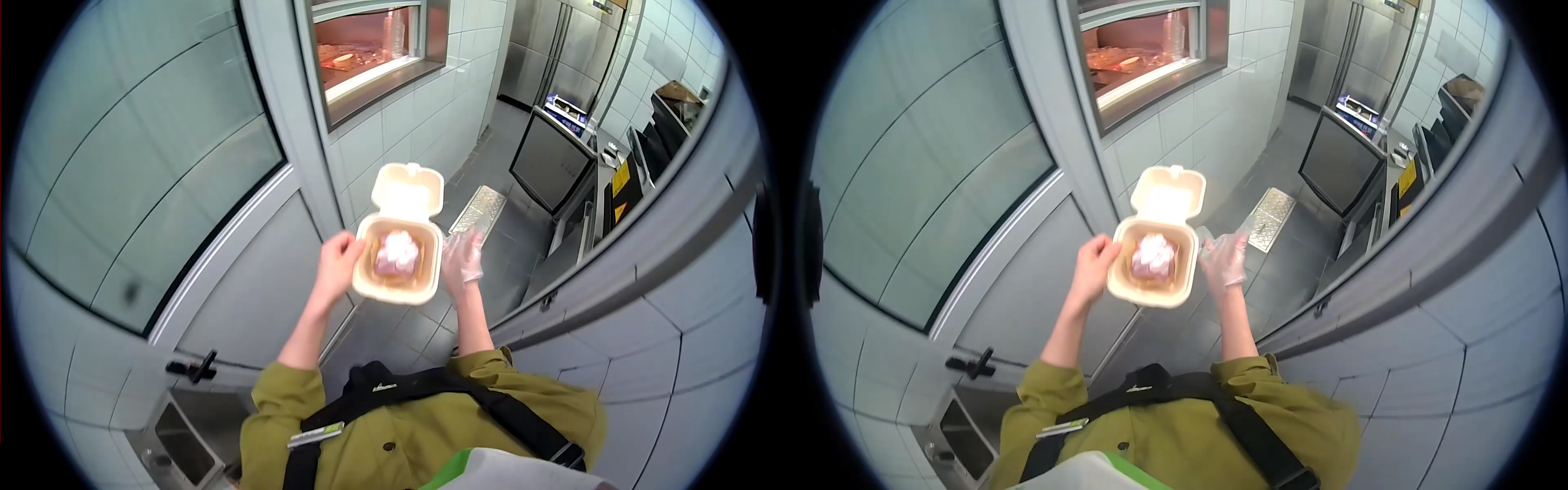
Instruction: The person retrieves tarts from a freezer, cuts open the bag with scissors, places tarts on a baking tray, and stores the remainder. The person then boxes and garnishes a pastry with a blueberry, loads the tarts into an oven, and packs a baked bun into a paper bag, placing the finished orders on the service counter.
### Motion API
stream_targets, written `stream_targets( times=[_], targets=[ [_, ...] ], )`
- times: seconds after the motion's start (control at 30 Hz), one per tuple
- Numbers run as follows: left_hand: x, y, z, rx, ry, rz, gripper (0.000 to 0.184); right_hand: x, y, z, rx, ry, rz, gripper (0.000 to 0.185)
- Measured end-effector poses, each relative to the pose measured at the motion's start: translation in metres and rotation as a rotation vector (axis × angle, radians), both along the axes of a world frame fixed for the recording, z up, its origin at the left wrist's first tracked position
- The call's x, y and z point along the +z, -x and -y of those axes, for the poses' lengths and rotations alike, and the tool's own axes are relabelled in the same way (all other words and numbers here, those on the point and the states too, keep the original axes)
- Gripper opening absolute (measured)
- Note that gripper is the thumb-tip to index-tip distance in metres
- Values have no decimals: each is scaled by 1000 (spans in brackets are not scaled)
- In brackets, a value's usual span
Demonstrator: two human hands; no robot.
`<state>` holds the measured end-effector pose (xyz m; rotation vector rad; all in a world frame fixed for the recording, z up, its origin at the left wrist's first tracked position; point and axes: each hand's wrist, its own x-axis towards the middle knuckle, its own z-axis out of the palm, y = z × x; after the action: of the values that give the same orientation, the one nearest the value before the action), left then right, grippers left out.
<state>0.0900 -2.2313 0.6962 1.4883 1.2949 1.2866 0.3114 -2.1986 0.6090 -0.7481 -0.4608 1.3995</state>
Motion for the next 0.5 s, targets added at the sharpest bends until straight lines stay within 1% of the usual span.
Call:
stream_targets(
  times=[0.03,0.07,0.1,0.13,0.17,0.2,0.27,0.3,0.37,0.4,0.47,0.5],
  targets=[
    [13,-7,0,-15,-58,-26,24,9,-10,27,-14,-16,18,84],
    [23,-11,-2,-32,-119,-52,23,10,-17,50,0,-28,-44,85],
    [15,-5,-15,-27,-163,-87,23,-7,-15,63,7,-37,-106,85],
    [19,-4,-20,-18,-208,-125,23,-14,-16,83,19,-47,-170,85],
    [-37,7,-57,-11,-264,-156,23,-83,-3,71,-20,-35,-199,84],
    [-30,4,-78,6,-316,-188,24,-88,-5,71,-33,-12,-203,81],
    [-14,-6,-134,52,-372,-152,21,-93,-11,44,-70,-1,-219,75],
    [-21,-7,-193,73,-365,-175,19,-105,-13,9,-89,-17,-176,75],
    [1,-18,-212,139,-369,-280,16,-86,-31,34,-131,-66,-102,76],
    [13,-24,-269,109,-387,-325,14,-64,-44,27,-174,-141,-142,77],
    [-14,-17,-240,78,-382,-278,13,-79,-53,108,-314,-108,-80,78],
    [-32,-18,-237,81,-381,-334,13,-107,-66,135,-343,-143,-131,78]
  ],
)
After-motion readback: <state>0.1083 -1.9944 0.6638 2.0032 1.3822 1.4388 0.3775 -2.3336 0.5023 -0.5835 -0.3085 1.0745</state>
